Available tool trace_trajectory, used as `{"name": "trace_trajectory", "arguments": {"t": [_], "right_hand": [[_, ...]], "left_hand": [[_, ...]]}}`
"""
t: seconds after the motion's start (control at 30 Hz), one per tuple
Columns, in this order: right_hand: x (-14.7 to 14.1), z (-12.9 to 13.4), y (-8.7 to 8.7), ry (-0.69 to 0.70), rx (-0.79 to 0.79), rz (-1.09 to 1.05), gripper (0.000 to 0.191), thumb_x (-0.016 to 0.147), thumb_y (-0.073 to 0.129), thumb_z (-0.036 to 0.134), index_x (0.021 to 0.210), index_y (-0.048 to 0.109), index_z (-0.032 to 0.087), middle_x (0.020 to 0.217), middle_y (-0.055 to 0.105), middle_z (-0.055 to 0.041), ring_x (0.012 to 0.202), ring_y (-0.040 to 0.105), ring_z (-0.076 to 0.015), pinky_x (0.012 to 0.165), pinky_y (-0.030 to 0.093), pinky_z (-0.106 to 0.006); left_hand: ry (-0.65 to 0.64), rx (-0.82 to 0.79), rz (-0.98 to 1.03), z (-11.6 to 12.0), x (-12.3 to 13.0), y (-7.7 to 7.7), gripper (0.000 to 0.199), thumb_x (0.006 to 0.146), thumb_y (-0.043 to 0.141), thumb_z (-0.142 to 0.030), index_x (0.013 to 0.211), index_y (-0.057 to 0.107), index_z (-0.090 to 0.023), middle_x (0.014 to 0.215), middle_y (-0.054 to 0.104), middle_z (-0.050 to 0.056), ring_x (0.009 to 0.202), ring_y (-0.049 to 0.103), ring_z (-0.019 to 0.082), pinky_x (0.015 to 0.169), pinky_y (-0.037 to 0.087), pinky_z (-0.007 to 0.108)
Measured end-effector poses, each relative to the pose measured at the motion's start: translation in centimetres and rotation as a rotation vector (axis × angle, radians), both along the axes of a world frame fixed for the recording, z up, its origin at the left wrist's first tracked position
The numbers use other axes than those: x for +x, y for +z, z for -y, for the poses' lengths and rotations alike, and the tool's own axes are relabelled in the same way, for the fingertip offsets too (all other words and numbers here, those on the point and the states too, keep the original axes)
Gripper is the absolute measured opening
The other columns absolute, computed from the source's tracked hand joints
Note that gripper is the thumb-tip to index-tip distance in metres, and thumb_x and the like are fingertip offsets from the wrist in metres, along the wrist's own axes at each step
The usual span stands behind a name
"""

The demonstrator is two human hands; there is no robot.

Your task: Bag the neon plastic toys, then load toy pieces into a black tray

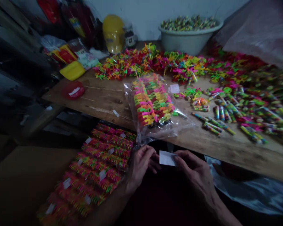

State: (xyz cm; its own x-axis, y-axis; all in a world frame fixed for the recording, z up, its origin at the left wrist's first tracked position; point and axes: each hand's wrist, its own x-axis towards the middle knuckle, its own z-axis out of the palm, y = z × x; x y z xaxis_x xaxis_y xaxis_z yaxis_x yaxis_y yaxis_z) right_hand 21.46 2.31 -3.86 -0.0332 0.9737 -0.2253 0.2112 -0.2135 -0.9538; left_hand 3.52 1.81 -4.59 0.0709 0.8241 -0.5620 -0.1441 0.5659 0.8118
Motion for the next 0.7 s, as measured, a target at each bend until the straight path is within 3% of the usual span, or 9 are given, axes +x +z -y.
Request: {"name": "trace_trajectory", "arguments": {"t": [0.1,0.17,0.23,0.27,0.33,0.4,0.47,0.53,0.7], "right_hand": [[0.2,-0.5,0.6,-0.083,0.304,0.153,0.012,0.085,0.058,0.033,0.088,0.063,0.023,0.079,0.062,-0.0011,0.067,0.058,-0.0158,0.062,0.049,-0.025],[0.0,-1.0,0.9,-0.114,0.416,0.151,0.011,0.085,0.057,0.029,0.094,0.06,0.023,0.095,0.062,-0.0035,0.068,0.06,-0.0155,0.059,0.05,-0.025],[-0.5,-1.6,1.0,-0.121,0.453,0.097,0.011,0.087,0.055,0.028,0.096,0.058,0.023,0.111,0.059,-0.0066,0.067,0.062,-0.0153,0.054,0.051,-0.025],[-0.7,-1.8,0.9,-0.115,0.468,0.084,0.012,0.087,0.055,0.027,0.098,0.058,0.023,0.113,0.059,-0.0072,0.068,0.063,-0.0158,0.053,0.052,-0.025],[-1.1,-2.3,0.8,-0.082,0.508,0.107,0.015,0.088,0.054,0.025,0.102,0.058,0.025,0.104,0.063,-0.0058,0.07,0.065,-0.0176,0.052,0.053,-0.025],[-1.4,-2.8,0.6,-0.053,0.594,0.145,0.018,0.088,0.054,0.023,0.105,0.059,0.027,0.095,0.066,-0.0036,0.077,0.066,-0.0198,0.059,0.056,-0.027],[-1.5,-3.3,0.4,-0.016,0.724,0.152,0.02,0.088,0.053,0.019,0.105,0.06,0.028,0.098,0.066,-0.0034,0.087,0.065,-0.0218,0.072,0.058,-0.033],[-1.7,-3.8,0.2,0.037,0.843,0.169,0.024,0.088,0.051,0.016,0.106,0.061,0.028,0.106,0.064,-0.0043,0.096,0.063,-0.0237,0.081,0.057,-0.039],[-2.8,-6.0,0.1,0.118,1.088,0.288,0.05,0.087,0.046,0.006,0.13,0.05,0.031,0.123,0.057,-0.0059,0.108,0.058,-0.0245,0.086,0.057,-0.04]], "left_hand": [[-0.084,0.367,-0.437,1.6,-0.2,2.9,0.014,0.088,0.05,-0.033,0.08,0.058,-0.024,0.068,0.065,0.002,0.052,0.059,0.015,0.044,0.042,0.026],[-0.066,0.839,-0.673,2.4,-0.2,4.8,0.011,0.082,0.057,-0.026,0.088,0.063,-0.032,0.065,0.066,0.001,0.055,0.059,0.017,0.053,0.048,0.032],[-0.033,1.244,-0.87,2.1,-0.1,5.8,0.041,0.073,0.067,-0.027,0.111,0.059,-0.039,0.084,0.071,0.002,0.076,0.064,0.025,0.071,0.051,0.042],[-0.018,1.346,-0.971,1.4,-0.1,5.9,0.059,0.07,0.071,-0.029,0.124,0.05,-0.039,0.102,0.069,0.004,0.095,0.062,0.029,0.083,0.049,0.047],[-0.022,1.33,-1.174,-0.8,-0.1,5.6,0.078,0.07,0.072,-0.029,0.139,0.036,-0.033,0.136,0.049,0.007,0.129,0.038,0.035,0.102,0.034,0.056],[-0.04,1.234,-1.295,-3.3,-0.3,5.2,0.069,0.075,0.066,-0.022,0.138,0.038,-0.028,0.146,0.035,0.008,0.139,0.019,0.035,0.108,0.022,0.059],[-0.06,1.237,-1.309,-5.2,-0.4,5.2,0.05,0.079,0.061,-0.016,0.128,0.051,-0.028,0.141,0.044,0.006,0.137,0.025,0.032,0.109,0.021,0.055],[-0.032,1.319,-1.256,-6.4,-0.5,5.7,0.039,0.08,0.06,-0.015,0.117,0.059,-0.029,0.126,0.059,0.004,0.128,0.04,0.028,0.107,0.028,0.05],[0.201,1.431,-1.16,-7.2,-0.2,8.3,0.033,0.078,0.064,-0.014,0.108,0.065,-0.027,0.095,0.067,0.005,0.09,0.057,0.02,0.082,0.049,0.034]]}}
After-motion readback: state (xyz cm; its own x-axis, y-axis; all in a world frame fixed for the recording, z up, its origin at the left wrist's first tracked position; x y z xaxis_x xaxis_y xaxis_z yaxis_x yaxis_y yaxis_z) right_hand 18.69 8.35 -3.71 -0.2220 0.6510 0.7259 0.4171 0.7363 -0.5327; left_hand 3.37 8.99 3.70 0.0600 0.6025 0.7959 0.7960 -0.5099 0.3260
